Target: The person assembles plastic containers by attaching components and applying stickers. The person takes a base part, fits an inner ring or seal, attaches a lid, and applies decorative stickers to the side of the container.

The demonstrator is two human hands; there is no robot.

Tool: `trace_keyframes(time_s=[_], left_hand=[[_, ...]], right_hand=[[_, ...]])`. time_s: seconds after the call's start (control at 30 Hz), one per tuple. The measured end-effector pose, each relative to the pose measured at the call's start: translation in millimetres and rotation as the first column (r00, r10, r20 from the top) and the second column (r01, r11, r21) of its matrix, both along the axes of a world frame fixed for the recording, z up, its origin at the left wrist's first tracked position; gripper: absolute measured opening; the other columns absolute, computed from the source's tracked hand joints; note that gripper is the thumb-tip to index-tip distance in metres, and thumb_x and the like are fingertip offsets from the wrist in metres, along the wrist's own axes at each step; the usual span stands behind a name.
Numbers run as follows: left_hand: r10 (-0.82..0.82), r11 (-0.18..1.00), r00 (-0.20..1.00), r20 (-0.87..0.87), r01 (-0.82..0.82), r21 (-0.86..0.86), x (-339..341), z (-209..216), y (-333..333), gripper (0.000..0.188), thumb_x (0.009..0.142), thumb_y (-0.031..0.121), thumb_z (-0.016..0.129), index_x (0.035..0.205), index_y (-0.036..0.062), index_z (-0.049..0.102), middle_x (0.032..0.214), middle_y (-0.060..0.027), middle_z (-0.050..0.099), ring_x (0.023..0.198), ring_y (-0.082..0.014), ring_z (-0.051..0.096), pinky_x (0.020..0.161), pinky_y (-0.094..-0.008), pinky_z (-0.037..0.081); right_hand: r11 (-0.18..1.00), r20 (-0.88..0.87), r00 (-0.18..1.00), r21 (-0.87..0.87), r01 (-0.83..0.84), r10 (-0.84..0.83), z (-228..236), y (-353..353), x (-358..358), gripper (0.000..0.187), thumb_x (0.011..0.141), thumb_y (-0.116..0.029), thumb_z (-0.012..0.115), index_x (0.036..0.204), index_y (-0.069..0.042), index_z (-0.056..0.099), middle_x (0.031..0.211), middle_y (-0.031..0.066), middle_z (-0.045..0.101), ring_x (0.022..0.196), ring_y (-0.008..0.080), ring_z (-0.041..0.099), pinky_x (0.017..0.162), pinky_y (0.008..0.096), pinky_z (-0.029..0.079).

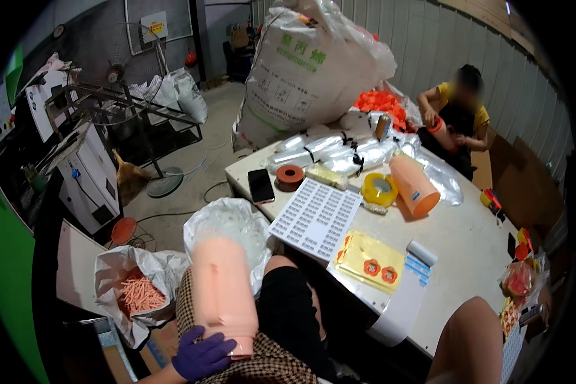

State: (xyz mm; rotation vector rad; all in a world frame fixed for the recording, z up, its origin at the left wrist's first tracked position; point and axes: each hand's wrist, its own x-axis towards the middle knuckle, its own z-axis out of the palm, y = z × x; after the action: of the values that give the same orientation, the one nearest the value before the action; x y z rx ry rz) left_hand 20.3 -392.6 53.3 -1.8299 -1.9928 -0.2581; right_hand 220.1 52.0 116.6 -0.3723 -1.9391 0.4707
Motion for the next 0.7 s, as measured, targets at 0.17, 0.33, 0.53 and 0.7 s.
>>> trace_keyframes(time_s=[0.17, 0.33, 0.53, 0.7], left_hand=[[-0.111, 0.985, 0.993, 0.05, 0.117, -0.13, -2, -70, -7, 0.035, 0.086, 0.032, 0.07, 0.12, 0.0246, 0.068, 0.126, 0.0069, 0.065, 0.117, -0.0117, 0.059, 0.107, -0.0462, 0.041], [-0.002, 0.999, 0.98, 0.201, 0.011, -0.048, 1, -83, -6, 0.044, 0.085, 0.031, 0.071, 0.127, 0.0254, 0.066, 0.119, 0.0083, 0.064, 0.112, -0.015, 0.057, 0.1, -0.0457, 0.044], [-0.03, 0.994, 0.993, 0.117, 0.042, -0.103, 2, -84, -14, 0.02, 0.081, 0.029, 0.071, 0.099, 0.0212, 0.071, 0.121, 0.0064, 0.067, 0.109, -0.0224, 0.057, 0.099, -0.0581, 0.04], [-0.077, 0.989, 0.996, 0.054, 0.083, -0.126, -2, -114, -19, 0.018, 0.082, 0.024, 0.072, 0.098, 0.0169, 0.07, 0.127, -0.0038, 0.063, 0.135, -0.0382, 0.041, 0.111, -0.0704, 0.024]], right_hand=[[1.0, -0.024, 1.0, 0.031, 0.003, -0.002, -6, -7, 4, 0.032, 0.088, -0.016, 0.07, 0.118, -0.004, 0.068, 0.123, 0.0203, 0.061, 0.114, 0.0362, 0.061, 0.1, 0.0467, 0.047], [0.988, -0.128, 0.988, 0.12, 0.1, -0.085, -1, -7, 45, 0.031, 0.087, -0.016, 0.071, 0.115, -0.003, 0.069, 0.121, 0.0201, 0.062, 0.114, 0.0359, 0.061, 0.099, 0.0467, 0.047], [0.867, -0.436, 0.899, 0.464, 0.181, 0.045, 35, -40, 111, 0.03, 0.086, -0.017, 0.072, 0.112, -0.002, 0.07, 0.118, 0.02, 0.064, 0.113, 0.0355, 0.061, 0.099, 0.0466, 0.047], [0.858, -0.373, 0.927, 0.485, 0.168, 0.029, 41, -7, 105, 0.029, 0.085, -0.018, 0.073, 0.109, -0.001, 0.07, 0.115, 0.0198, 0.065, 0.113, 0.0351, 0.061, 0.099, 0.0466, 0.048]])
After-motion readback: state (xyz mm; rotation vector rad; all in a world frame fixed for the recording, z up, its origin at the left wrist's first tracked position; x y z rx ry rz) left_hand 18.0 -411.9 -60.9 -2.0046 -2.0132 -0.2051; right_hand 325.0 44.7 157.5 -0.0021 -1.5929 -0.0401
